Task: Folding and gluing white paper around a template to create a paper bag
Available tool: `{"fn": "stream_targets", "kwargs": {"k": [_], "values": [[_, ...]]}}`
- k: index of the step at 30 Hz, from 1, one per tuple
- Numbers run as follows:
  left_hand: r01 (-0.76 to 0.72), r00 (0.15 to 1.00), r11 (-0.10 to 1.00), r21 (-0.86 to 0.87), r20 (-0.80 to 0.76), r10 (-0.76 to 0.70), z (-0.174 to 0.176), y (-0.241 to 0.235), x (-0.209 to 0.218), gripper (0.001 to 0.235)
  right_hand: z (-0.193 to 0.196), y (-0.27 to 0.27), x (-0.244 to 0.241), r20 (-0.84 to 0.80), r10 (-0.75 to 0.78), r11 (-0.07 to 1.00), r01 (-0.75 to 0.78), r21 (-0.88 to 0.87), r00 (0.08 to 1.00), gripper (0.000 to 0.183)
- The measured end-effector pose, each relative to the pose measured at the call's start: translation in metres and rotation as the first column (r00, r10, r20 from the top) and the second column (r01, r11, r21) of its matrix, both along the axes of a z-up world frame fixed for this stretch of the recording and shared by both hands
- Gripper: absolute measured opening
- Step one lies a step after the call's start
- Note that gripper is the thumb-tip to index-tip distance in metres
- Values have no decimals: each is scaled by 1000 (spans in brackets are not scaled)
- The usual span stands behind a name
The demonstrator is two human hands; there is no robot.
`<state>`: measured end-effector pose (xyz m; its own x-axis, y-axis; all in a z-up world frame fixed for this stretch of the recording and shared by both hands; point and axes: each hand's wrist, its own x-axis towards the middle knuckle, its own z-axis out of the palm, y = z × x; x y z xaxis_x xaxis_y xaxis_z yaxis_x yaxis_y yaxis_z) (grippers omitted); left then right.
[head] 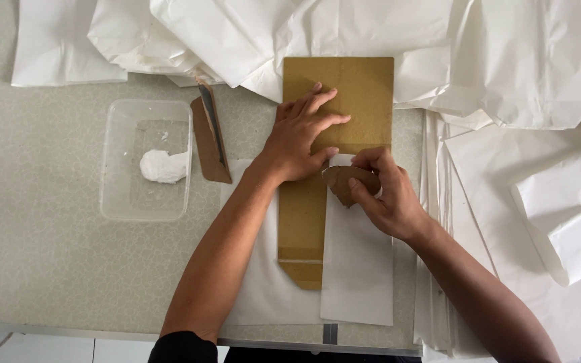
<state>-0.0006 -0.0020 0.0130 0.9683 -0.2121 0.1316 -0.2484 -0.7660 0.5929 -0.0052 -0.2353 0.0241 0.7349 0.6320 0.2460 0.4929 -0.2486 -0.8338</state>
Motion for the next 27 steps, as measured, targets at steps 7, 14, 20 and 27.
{"fn": "stream_targets", "kwargs": {"k": [7, 14, 20, 27], "values": [[-45, 999, 992, -121, 8, 46, -12, 1, 3, 31, 51, 60, -24, 97, 32, 996, -40, 81, 995, 23], [-80, 957, 980, -181, 260, 126, -33, -1, 8, 22, 67, 153, -49, 507, 218, 904, -369, 217, 834, 16], [-67, 966, 969, -236, 227, 122, -21, 2, 6, 28, 48, 215, -78, 739, 213, 932, -359, 41, 639, 9], [-49, 961, 919, -392, 231, 150, -35, 7, 16, 23, 48, 216, -96, 678, 311, 908, -419, -3, 667, 16]]}}
